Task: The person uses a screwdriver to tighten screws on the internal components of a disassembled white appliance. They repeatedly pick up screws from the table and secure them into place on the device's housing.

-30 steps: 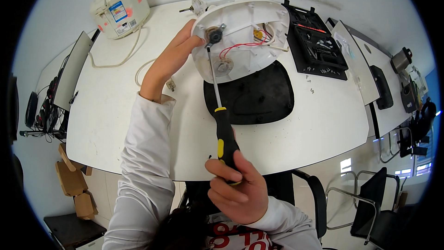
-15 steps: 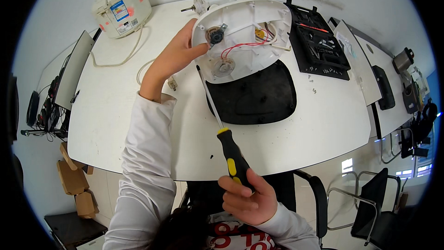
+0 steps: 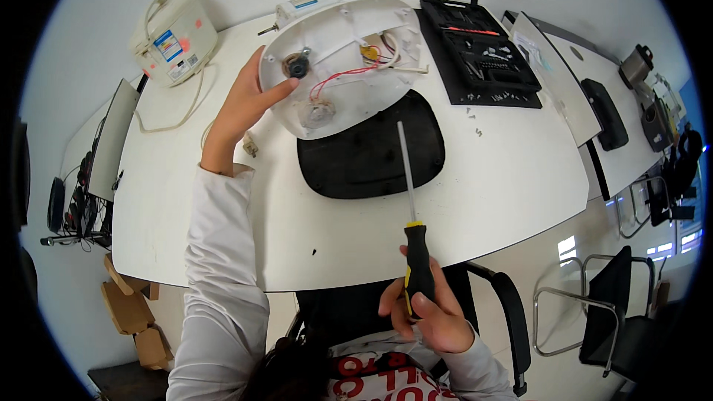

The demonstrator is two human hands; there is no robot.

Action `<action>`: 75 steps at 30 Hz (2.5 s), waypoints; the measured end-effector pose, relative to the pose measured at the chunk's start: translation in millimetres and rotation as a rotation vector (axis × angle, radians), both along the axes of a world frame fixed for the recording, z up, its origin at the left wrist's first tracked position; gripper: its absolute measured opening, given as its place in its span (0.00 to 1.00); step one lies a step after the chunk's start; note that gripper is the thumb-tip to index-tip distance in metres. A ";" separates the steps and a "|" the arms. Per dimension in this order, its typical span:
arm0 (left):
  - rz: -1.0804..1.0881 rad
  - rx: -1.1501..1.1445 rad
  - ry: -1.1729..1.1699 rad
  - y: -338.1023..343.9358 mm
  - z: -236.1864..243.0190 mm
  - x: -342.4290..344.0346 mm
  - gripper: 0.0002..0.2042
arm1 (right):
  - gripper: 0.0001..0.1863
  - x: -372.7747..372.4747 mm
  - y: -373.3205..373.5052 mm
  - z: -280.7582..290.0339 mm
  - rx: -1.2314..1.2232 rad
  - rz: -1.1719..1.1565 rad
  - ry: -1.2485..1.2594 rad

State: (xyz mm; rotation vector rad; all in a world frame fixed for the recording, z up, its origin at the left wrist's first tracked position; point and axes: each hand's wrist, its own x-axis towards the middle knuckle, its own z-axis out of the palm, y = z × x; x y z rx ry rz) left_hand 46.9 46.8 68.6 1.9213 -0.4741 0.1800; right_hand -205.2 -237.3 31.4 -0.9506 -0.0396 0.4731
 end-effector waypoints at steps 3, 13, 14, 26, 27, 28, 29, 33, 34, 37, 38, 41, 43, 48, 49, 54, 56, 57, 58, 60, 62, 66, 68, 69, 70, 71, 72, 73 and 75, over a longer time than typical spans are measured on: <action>0.009 0.003 -0.032 -5.0 -1.2 2.9 0.28 | 0.33 1.6 -9.9 3.0 -0.319 -0.219 -0.084; 0.093 -0.013 -0.055 -12.2 -3.8 -3.3 0.26 | 0.28 11.9 -57.5 -7.5 -0.531 -0.626 -0.231; 0.098 -0.027 -0.059 -11.9 -6.4 -3.1 0.26 | 0.27 12.8 -63.8 -11.4 -0.523 -0.648 -0.274; 0.270 -0.072 -0.110 -20.1 -20.2 -15.9 0.31 | 0.21 60.2 -90.4 -51.0 -0.682 -0.938 -0.705; 0.282 -0.052 -0.125 -18.9 -19.1 -18.4 0.33 | 0.21 64.3 -89.4 -54.4 -0.666 -0.972 -0.692; 0.327 -0.007 -0.215 -22.6 -18.4 -21.8 0.34 | 0.21 67.3 -91.9 -60.9 -0.702 -0.990 -0.700; 0.368 0.036 -0.305 -29.4 -15.0 -27.5 0.35 | 0.21 69.4 -92.5 -62.9 -0.724 -1.028 -0.664; 0.482 0.141 -0.729 -65.1 8.2 -46.7 0.36 | 0.20 76.6 -93.9 -63.6 -0.736 -1.107 -0.546; 0.424 0.138 -0.909 -77.4 12.7 -48.6 0.31 | 0.20 77.5 -94.7 -62.7 -0.725 -1.113 -0.551; -0.037 0.346 -0.809 -128.2 21.9 -55.0 0.12 | 0.21 78.9 -95.8 -68.3 -0.725 -1.132 -0.580; -0.123 0.540 -0.775 -147.7 19.8 -53.7 0.10 | 0.21 79.5 -97.9 -68.6 -0.736 -1.133 -0.579; -0.209 0.669 -0.817 -189.6 -1.8 -39.0 0.09 | 0.21 79.5 -96.0 -64.0 -0.792 -1.106 -0.585; -0.210 0.715 -0.764 -207.2 -9.8 -31.8 0.08 | 0.21 80.1 -95.0 -65.3 -0.818 -1.100 -0.634; -0.200 0.782 -0.791 -223.4 -21.9 -22.7 0.08 | 0.20 83.5 -97.4 -60.4 -0.904 -1.032 -0.643; -0.197 0.772 -0.783 -222.7 -22.7 -24.3 0.08 | 0.20 83.0 -97.9 -61.6 -0.907 -1.021 -0.655; -0.177 0.698 -0.704 -223.0 -32.6 -25.8 0.08 | 0.21 81.6 -100.1 -62.5 -0.898 -0.993 -0.666; -0.177 0.657 -0.629 -228.0 -35.2 -28.8 0.07 | 0.21 81.5 -100.1 -63.2 -0.901 -0.982 -0.683; -0.160 0.643 -0.594 -232.4 -37.5 -28.2 0.07 | 0.21 81.4 -100.2 -63.5 -0.904 -0.978 -0.691; -0.143 0.630 -0.561 -238.0 -39.6 -25.8 0.06 | 0.21 81.3 -100.1 -63.1 -0.900 -0.980 -0.692; -0.129 0.601 -0.509 -249.0 -45.9 -17.2 0.05 | 0.21 81.2 -99.7 -61.8 -0.894 -0.986 -0.693; -0.134 0.568 -0.472 -259.2 -53.9 -7.1 0.04 | 0.21 82.2 -100.1 -63.2 -0.897 -0.991 -0.714; -0.140 0.614 -0.507 -269.3 -60.7 -4.8 0.04 | 0.22 82.6 -100.4 -64.2 -0.897 -0.999 -0.716; -0.122 0.636 -0.516 -271.8 -62.2 -4.6 0.04 | 0.22 82.8 -100.8 -64.4 -0.903 -0.999 -0.719; -0.123 0.643 -0.511 -273.0 -64.8 -3.6 0.03 | 0.23 82.8 -100.8 -64.4 -0.905 -0.997 -0.720; -0.121 0.651 -0.506 -274.6 -67.2 -2.2 0.03 | 0.23 82.6 -101.3 -63.8 -0.905 -0.997 -0.722; -0.118 0.658 -0.501 -275.8 -68.7 -1.6 0.04 | 0.23 82.4 -101.7 -63.2 -0.905 -0.996 -0.724; -0.111 0.661 -0.509 -276.4 -69.2 -2.1 0.04 | 0.23 82.2 -102.0 -62.9 -0.904 -0.995 -0.727; -0.107 0.661 -0.518 -277.3 -70.3 -2.1 0.04 | 0.23 82.2 -101.8 -63.5 -0.904 -0.995 -0.728; -0.094 0.674 -0.542 -278.8 -72.0 -2.8 0.04 | 0.23 82.1 -101.5 -64.6 -0.904 -0.997 -0.730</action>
